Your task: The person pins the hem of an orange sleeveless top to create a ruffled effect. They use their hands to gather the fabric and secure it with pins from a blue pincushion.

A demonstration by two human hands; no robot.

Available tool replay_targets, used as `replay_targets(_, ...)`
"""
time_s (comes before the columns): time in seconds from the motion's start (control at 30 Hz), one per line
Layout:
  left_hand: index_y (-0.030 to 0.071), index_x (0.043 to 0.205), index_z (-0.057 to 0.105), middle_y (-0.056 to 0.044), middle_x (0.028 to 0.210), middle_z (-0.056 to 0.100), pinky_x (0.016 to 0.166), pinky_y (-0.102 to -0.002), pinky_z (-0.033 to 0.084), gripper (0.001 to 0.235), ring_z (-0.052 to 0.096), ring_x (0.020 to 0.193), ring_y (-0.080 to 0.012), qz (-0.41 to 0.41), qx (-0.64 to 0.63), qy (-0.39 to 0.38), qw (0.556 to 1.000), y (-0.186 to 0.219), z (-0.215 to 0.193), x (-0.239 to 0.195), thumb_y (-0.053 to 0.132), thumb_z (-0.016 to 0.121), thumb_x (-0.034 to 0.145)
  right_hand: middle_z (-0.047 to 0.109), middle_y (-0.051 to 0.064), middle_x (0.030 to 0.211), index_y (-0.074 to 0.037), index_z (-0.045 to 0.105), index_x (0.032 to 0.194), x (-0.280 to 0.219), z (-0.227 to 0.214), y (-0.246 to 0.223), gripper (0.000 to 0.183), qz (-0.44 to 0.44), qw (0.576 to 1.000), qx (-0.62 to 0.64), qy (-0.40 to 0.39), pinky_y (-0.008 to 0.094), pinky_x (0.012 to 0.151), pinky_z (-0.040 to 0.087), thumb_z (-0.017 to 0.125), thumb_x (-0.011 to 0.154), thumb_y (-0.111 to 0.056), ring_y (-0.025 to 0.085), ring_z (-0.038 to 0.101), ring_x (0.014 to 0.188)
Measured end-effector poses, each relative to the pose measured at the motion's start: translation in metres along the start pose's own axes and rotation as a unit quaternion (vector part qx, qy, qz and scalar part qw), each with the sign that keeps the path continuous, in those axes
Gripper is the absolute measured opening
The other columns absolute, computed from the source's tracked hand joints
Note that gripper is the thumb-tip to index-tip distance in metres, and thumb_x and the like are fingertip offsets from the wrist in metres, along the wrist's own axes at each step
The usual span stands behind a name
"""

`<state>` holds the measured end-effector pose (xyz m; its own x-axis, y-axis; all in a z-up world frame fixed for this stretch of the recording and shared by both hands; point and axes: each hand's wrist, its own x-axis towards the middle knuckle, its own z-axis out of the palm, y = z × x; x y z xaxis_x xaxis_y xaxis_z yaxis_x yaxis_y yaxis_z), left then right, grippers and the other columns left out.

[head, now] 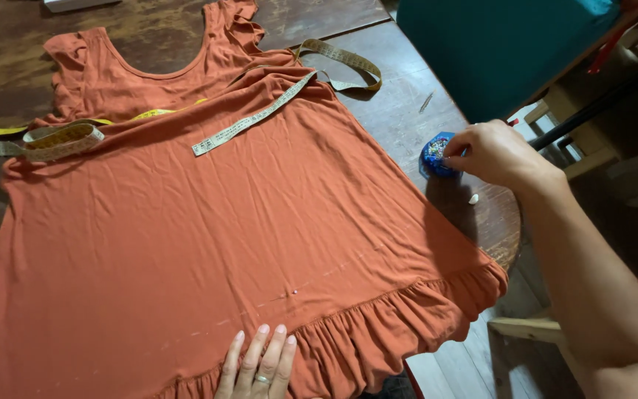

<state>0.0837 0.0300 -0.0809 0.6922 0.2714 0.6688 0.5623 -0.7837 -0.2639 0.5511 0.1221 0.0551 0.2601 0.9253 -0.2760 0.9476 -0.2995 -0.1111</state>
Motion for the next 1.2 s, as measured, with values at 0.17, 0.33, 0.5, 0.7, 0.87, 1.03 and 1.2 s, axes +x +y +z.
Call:
replay_targets(0.17,0.01,0.124,0.064,-0.008,0.127,0.065,0.104,-0.051,0.047,0.086,0.059,0.122,-0.0278,-0.066,-0.063,-0.068,0.993,0.01,-0.008,-0.002,0.081,0.023,0.096,0.078,-0.001,0.091,-0.017,0.081,0.095,0.008,-0.003,-0.005,0.014,0.029,0.998,-0.031,-0.037,0.034,0.073,0.053,0.07,0.09,-0.024,0.016,0.07,0.083)
replay_targets(0.33,0.009,0.125,0.06,-0.009,0.125,0.066,0.098,-0.049,0.05,0.085,0.061,0.118,-0.0298,-0.026,-0.033,-0.028,0.999,0.004,-0.004,0.0,0.08,0.02,0.099,0.074,0.003,0.077,-0.018,0.08,0.086,0.007,-0.004,-0.005,0.013,0.042,0.999,-0.02,-0.023,0.035,0.067,0.047,0.071,0.086,-0.027,0.017,0.064,0.073)
replay_targets(0.5,0.009,0.122,0.063,-0.009,0.124,0.067,0.1,-0.05,0.05,0.083,0.061,0.117,-0.0292,-0.047,-0.05,-0.035,0.997,0.006,-0.008,0.005,0.078,0.023,0.099,0.066,0.006,0.066,-0.016,0.079,0.082,0.003,-0.003,-0.002,0.013,0.046,0.999,-0.003,-0.008,0.035,0.057,0.041,0.069,0.084,-0.024,0.016,0.053,0.06)
replay_targets(0.7,0.009,0.133,0.057,-0.01,0.136,0.058,0.107,-0.052,0.044,0.092,0.054,0.128,-0.0293,-0.06,-0.063,-0.101,0.991,0.011,-0.01,-0.008,0.087,0.029,0.092,0.073,0.002,0.073,-0.013,0.077,0.082,0.009,0.002,0.005,0.011,0.017,0.999,-0.015,-0.032,0.033,0.066,0.048,0.071,0.085,-0.022,0.016,0.063,0.068)
replay_targets(0.87,0.009,0.134,0.055,-0.01,0.14,0.054,0.11,-0.055,0.042,0.102,0.05,0.131,-0.0308,-0.053,-0.075,-0.117,0.989,0.011,-0.01,-0.01,0.096,0.049,0.082,0.077,-0.001,0.086,-0.023,0.079,0.094,0.017,0.005,0.021,0.014,0.021,0.998,-0.059,-0.028,0.034,0.072,0.049,0.069,0.089,-0.032,0.017,0.067,0.076)
replay_targets(1.03,0.009,0.136,0.053,-0.01,0.14,0.055,0.111,-0.053,0.042,0.096,0.052,0.131,-0.0307,-0.067,-0.083,-0.118,0.987,0.009,-0.019,0.0,0.091,0.043,0.086,0.077,0.002,0.089,-0.012,0.078,0.091,-0.005,-0.009,0.019,0.013,-0.02,0.999,-0.017,0.032,0.035,0.072,0.052,0.066,0.09,-0.017,0.018,0.068,0.079)
replay_targets(1.2,0.006,0.136,0.05,-0.014,0.145,0.05,0.116,-0.057,0.034,0.099,0.044,0.138,-0.0346,-0.058,-0.131,-0.133,0.981,0.005,-0.026,0.045,0.089,0.053,0.084,0.07,0.007,0.097,-0.01,0.071,0.096,-0.015,-0.008,0.032,0.012,-0.065,0.995,-0.05,0.064,0.043,0.073,0.049,0.064,0.089,-0.017,0.029,0.065,0.085)
